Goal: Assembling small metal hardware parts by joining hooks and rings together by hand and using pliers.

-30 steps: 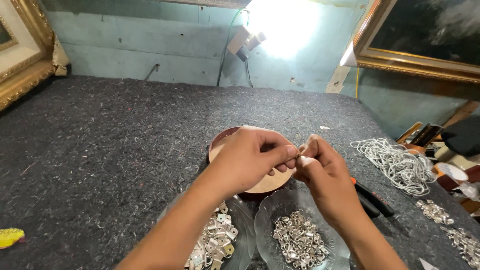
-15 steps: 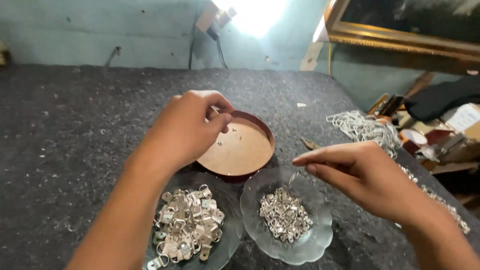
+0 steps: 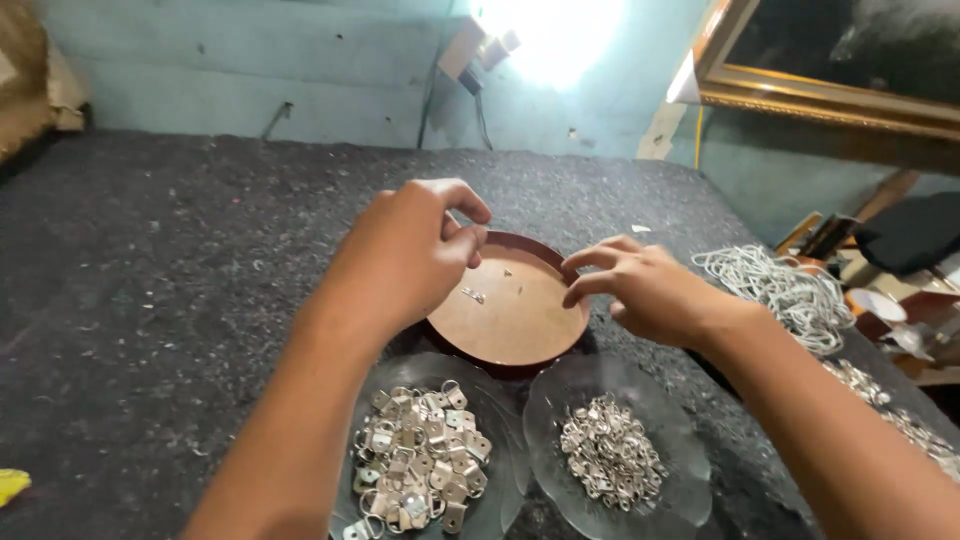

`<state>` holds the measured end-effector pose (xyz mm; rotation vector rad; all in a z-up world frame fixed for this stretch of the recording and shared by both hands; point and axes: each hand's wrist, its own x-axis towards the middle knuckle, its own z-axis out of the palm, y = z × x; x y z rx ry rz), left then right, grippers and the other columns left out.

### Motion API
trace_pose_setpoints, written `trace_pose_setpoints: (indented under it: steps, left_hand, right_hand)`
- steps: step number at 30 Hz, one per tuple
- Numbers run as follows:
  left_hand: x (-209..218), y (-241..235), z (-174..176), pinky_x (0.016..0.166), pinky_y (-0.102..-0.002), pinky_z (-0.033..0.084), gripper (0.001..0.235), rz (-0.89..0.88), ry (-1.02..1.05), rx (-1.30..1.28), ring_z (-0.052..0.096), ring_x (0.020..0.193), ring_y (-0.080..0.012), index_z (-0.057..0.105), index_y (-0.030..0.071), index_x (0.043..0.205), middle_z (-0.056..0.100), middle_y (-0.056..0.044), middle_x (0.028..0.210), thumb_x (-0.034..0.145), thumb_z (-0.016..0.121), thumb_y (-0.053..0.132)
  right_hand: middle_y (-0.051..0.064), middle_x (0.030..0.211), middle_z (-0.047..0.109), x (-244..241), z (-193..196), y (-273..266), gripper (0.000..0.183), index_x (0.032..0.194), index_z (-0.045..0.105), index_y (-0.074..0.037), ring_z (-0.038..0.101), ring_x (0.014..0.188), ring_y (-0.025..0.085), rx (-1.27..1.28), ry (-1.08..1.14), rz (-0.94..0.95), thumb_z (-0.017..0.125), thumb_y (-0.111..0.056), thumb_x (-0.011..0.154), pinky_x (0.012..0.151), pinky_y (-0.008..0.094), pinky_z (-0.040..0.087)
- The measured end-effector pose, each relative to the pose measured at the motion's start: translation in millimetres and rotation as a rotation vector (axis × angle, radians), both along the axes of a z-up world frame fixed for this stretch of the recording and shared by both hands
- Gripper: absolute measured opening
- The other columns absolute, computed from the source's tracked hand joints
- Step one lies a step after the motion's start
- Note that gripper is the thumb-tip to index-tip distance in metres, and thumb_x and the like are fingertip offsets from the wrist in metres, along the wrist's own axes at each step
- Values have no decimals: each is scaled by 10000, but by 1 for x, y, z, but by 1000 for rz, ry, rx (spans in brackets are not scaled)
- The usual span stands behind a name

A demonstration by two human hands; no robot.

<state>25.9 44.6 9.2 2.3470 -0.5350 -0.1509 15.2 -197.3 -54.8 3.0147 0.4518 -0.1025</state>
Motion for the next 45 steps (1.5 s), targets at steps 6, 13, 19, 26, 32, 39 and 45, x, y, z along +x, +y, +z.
trace_pose_setpoints:
  steps: [6,13,19,26,32,39,45]
  left_hand:
    - [6,11,-6,620,-378,495,280,-60,-138,-106,659,712,-282,645,129,982,686,-47,695,744,516,199]
    - [9,14,-4,635,-373,493,292,-38,-130,-153,653,723,-287,648,88,985,687,-77,713,737,522,178]
    - [14,15,-6,643,-379,488,285,-7,-96,-145,653,730,-284,647,116,980,689,-46,717,740,520,202]
    - [17,20,-7,667,-374,488,279,23,-110,-136,652,742,-289,655,134,961,693,-24,691,742,495,201]
    - [28,21,-15,684,-369,488,265,71,-132,-100,648,740,-278,660,140,943,687,-14,681,737,500,187]
    - [32,18,-18,727,-387,483,272,153,-96,-44,642,786,-257,661,177,951,684,14,700,733,500,207]
    - [38,14,-25,737,-404,482,259,158,-121,-11,639,806,-268,662,163,946,682,7,701,736,516,208]
  right_hand:
    - [-119,874,619,29,-6,-17,146,753,640,-286,547,988,162,-8,-76,121,695,-382,660,762,339,462]
    - [9,803,631,40,-39,2,314,838,623,-211,620,786,240,188,-56,8,711,-451,656,689,383,491]
    - [-27,648,684,15,-30,67,278,853,640,-244,655,654,216,359,5,-188,584,-490,734,617,324,520]
    - [-35,738,688,64,-26,31,147,887,670,-259,662,641,169,356,-201,-393,572,-248,778,598,282,523]
    - [13,853,664,96,-53,32,135,873,659,-262,594,869,312,304,-217,-42,581,-253,763,703,429,496]
    - [-70,796,681,85,-46,40,116,842,627,-239,632,867,213,128,-36,-155,608,-266,731,756,397,509]
    - [-117,773,637,71,-48,31,249,830,588,-322,582,939,137,-188,-79,-202,522,-543,736,799,365,427]
